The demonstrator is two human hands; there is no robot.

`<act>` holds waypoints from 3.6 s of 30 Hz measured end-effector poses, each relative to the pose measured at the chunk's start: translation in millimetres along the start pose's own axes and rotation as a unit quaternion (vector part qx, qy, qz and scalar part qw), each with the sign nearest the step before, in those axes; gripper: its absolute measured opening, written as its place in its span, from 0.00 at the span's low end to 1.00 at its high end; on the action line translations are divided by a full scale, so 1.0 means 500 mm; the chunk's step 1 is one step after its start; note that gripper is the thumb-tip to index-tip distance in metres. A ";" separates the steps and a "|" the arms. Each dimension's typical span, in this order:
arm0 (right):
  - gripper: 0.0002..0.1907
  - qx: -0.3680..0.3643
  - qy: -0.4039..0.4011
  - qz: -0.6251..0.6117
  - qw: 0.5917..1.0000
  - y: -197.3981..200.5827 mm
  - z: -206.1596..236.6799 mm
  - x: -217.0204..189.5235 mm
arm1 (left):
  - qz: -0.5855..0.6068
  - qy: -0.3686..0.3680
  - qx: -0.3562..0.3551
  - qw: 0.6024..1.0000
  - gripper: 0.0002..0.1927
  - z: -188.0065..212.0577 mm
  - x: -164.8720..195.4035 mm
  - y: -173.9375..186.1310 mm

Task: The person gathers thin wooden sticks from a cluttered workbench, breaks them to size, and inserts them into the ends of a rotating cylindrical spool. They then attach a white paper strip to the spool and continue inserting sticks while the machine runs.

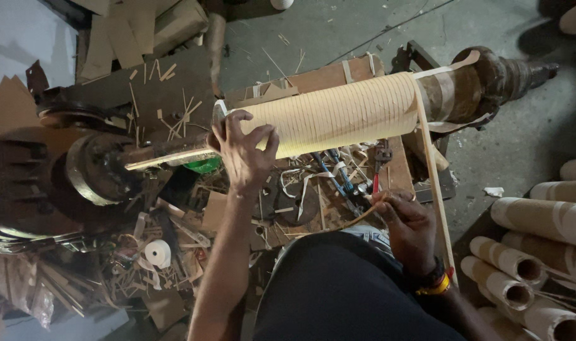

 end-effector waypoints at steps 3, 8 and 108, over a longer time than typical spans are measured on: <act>0.08 0.006 -0.024 0.036 0.999 0.003 0.001 0.004 | 0.006 0.004 -0.006 1.000 0.06 -0.002 -0.002 -0.004; 0.08 0.013 -0.005 0.007 1.000 0.003 0.000 0.000 | 0.011 -0.048 -0.009 0.999 0.07 -0.006 0.003 -0.009; 0.10 0.019 -0.007 -0.017 1.000 0.014 0.004 -0.002 | 0.020 -0.068 -0.016 0.997 0.07 -0.052 0.097 -0.054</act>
Point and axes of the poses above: each hand's wrist, its own z-axis away from the middle knuckle, its own y-axis out of the back of the hand, x = y × z, the point moved 4 cm from there along -z, towards the middle knuckle, and after that the axes turned 7 degrees about y, right-handed, at the moved point
